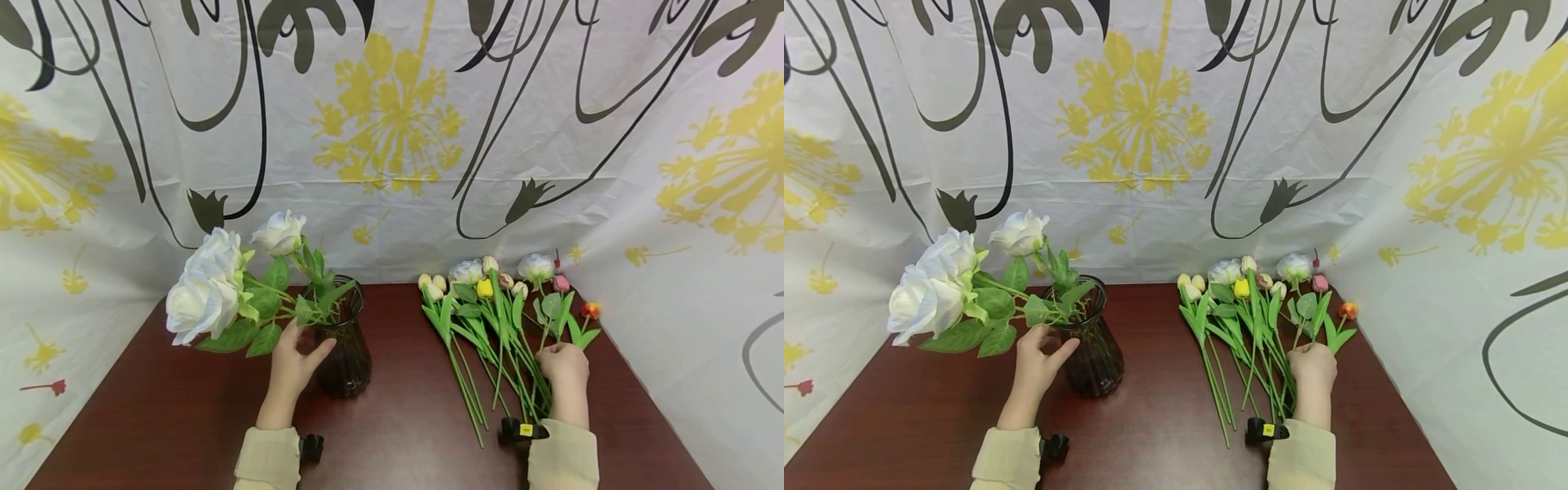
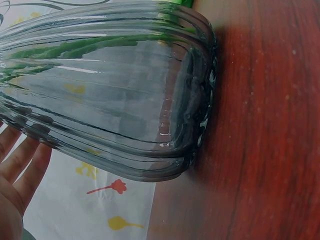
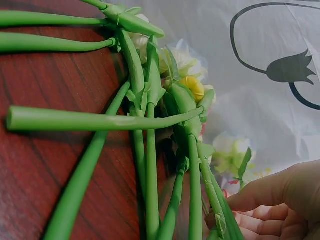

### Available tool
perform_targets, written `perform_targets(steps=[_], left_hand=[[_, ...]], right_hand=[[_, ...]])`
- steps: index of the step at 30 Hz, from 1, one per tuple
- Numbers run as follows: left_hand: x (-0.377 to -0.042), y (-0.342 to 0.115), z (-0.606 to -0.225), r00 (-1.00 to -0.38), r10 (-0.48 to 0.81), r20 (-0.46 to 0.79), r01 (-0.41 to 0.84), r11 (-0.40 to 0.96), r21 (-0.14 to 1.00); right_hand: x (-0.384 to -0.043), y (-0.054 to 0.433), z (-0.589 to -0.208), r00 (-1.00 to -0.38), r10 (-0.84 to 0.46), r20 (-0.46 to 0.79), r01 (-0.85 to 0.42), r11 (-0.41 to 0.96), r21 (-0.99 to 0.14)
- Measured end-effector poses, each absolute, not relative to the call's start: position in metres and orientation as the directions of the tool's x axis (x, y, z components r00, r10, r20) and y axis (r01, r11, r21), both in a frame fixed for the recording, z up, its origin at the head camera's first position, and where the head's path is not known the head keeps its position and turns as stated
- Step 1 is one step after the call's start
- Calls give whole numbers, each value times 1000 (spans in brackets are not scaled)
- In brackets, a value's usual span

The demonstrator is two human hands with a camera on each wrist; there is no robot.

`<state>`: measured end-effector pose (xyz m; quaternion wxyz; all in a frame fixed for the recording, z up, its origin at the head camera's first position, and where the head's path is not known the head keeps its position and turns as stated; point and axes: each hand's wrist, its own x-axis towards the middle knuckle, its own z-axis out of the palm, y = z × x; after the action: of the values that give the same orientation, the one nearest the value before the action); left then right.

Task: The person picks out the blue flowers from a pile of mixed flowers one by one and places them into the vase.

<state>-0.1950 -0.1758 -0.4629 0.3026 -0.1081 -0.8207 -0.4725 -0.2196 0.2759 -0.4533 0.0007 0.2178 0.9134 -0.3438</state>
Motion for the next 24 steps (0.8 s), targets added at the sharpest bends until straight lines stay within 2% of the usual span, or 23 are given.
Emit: perform_targets(steps=[9,24], left_hand=[[-195,-175,-462,-802,-114,586,453,522,723],[-194,-176,-463,-810,-113,576,447,517,730]], right_hand=[[-221,273,-452,-876,468,-116,406,589,-699],[-218,270,-445,-865,502,0,335,577,-745]])
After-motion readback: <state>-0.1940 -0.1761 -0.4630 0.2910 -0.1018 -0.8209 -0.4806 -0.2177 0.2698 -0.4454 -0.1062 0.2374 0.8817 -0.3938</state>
